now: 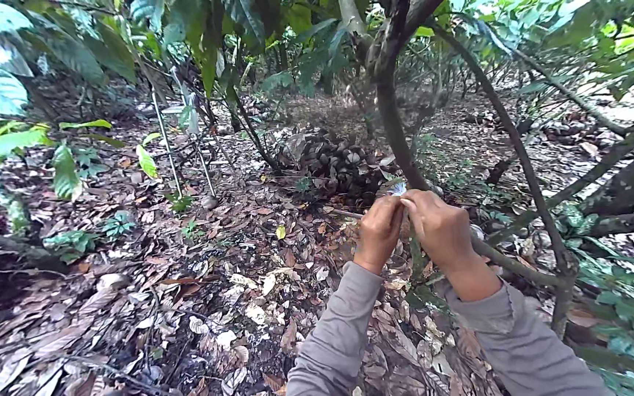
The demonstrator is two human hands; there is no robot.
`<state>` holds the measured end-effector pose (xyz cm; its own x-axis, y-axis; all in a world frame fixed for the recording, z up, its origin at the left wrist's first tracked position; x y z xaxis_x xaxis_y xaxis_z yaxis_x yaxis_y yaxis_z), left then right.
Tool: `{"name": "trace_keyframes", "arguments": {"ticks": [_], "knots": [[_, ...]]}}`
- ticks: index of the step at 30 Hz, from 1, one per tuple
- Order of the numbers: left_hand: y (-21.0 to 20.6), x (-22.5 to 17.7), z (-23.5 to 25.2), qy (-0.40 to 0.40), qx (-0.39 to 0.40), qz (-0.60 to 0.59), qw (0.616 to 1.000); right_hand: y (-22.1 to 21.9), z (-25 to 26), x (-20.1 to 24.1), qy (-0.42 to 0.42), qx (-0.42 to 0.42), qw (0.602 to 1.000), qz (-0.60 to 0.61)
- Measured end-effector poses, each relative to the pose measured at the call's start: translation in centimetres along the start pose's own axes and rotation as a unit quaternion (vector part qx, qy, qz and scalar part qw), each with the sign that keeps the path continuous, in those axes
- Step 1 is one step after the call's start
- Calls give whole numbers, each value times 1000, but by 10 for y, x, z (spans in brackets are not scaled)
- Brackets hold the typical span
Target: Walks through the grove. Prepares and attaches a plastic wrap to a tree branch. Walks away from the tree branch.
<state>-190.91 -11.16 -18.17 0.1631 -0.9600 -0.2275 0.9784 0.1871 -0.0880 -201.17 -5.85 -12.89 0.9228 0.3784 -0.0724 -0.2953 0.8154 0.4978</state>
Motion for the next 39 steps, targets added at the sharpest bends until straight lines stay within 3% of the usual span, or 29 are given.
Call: {"name": "trace_keyframes", "arguments": {"ticks": [11, 23, 27, 30, 32, 34, 36, 39], "knots": [[-9, 9, -7, -68, -65, 49, 994, -5, 5, 3, -23, 39, 994, -95], [-2, 11, -10, -104, -75, 15, 992, 1, 7, 6, -83, 36, 995, -42], [4, 9, -4, 2, -53, 1, 999, 2, -9, -1, -126, 7, 990, 69], [12, 4, 2, 180, 5, -81, 980, 2, -22, -7, -119, -24, 987, 102], [17, 2, 3, 314, 37, -194, 929, 0, -27, -7, -100, -26, 989, 107], [17, 3, 3, 398, 50, -318, 859, -6, -30, -7, -91, -25, 990, 104], [16, 7, 3, 428, 51, -412, 803, -10, -31, -9, -94, -29, 990, 102], [14, 11, 3, 445, 43, -473, 759, -13, -32, -13, -110, -12, 985, 131]]}}
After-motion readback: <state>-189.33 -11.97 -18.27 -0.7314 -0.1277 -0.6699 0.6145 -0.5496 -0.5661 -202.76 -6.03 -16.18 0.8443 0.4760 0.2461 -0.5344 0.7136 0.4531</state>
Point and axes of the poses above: each hand's wrist, its own z-axis towards the middle knuckle, its own y-axis out of the back of the hand, x = y × z, the point moved 3 cm from there along z, towards the middle knuckle, and after that the axes turned 7 degrees about -z, right-handed, at the moved point
